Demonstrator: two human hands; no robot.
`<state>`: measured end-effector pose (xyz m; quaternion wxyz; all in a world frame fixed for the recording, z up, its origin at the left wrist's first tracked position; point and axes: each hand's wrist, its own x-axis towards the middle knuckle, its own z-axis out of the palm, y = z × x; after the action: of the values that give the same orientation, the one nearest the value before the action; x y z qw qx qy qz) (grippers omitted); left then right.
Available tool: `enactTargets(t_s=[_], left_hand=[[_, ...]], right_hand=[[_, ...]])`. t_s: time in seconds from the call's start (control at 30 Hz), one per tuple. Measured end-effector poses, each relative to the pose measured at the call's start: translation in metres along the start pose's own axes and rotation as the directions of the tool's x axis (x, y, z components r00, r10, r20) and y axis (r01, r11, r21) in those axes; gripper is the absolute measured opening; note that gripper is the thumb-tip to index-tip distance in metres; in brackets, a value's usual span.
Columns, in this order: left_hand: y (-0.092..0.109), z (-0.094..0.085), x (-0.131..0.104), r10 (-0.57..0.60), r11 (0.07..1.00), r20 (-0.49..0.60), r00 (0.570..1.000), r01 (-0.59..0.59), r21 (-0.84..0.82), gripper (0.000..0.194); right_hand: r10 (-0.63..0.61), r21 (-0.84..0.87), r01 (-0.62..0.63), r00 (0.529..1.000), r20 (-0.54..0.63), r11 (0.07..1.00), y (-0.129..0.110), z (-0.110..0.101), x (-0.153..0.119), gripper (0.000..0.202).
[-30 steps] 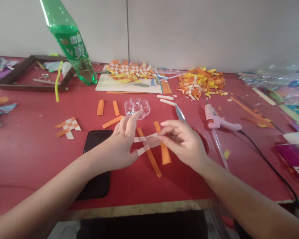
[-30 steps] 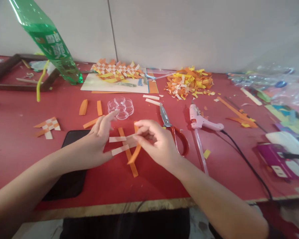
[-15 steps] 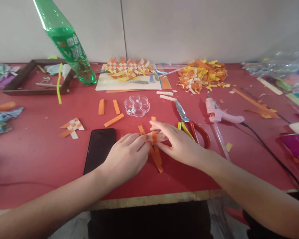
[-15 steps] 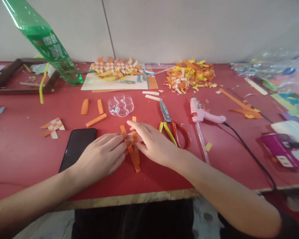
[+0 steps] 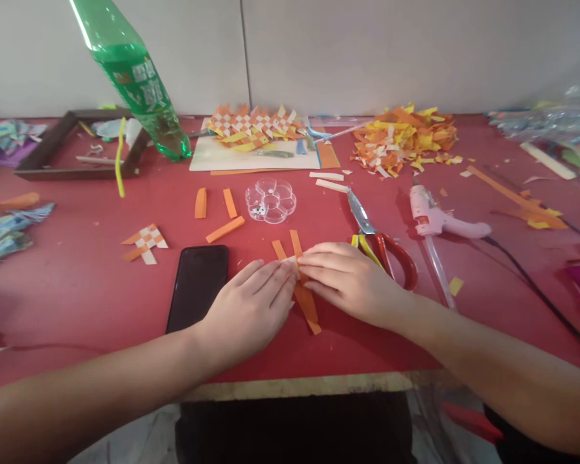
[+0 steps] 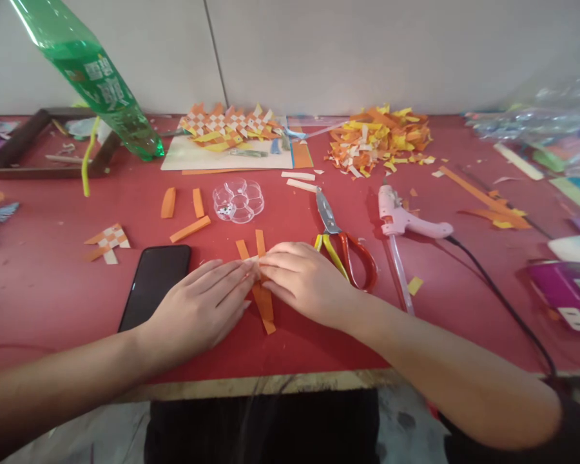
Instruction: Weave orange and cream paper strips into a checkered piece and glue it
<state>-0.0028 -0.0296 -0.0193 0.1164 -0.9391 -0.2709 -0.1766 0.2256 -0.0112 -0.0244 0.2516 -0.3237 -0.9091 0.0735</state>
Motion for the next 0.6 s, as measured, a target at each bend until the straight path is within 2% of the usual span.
enactTargets(t_s=[0.17,0.33,0.43,0.6], left_hand=[[0.0005,0.0002,-0.0006,-0.009,1.000,-0.008,1.000,0.009,-0.006,0.029],[0.0007,-0.0018,-0.0014,-0.011,1.000,-0.024,1.000,0.011,-0.014,0.029],[-0.0005,-0.0010,-0.0019,-0.006,1.000,-0.020,1.000,0.006,-0.031,0.028],[-0.0005,0.0009,-0.0029,0.012,0.997,0.012,1.000,-0.012,-0.075,0.026]], right_hand=[[-0.075,0.038,0.074,0.997,0.016,0.997,-0.0014,-0.0040,-0.0041,0.023],[0.020,0.067,-0.021,1.000,0.023,0.998,0.0008,-0.0060,-0.0026,0.022],[0.036,0.045,-0.037,0.999,0.012,0.998,0.0013,-0.0052,-0.0015,0.018],[-0.017,-0.063,0.016,1.000,-0.014,0.998,-0.0040,-0.0026,0.0000,0.015]])
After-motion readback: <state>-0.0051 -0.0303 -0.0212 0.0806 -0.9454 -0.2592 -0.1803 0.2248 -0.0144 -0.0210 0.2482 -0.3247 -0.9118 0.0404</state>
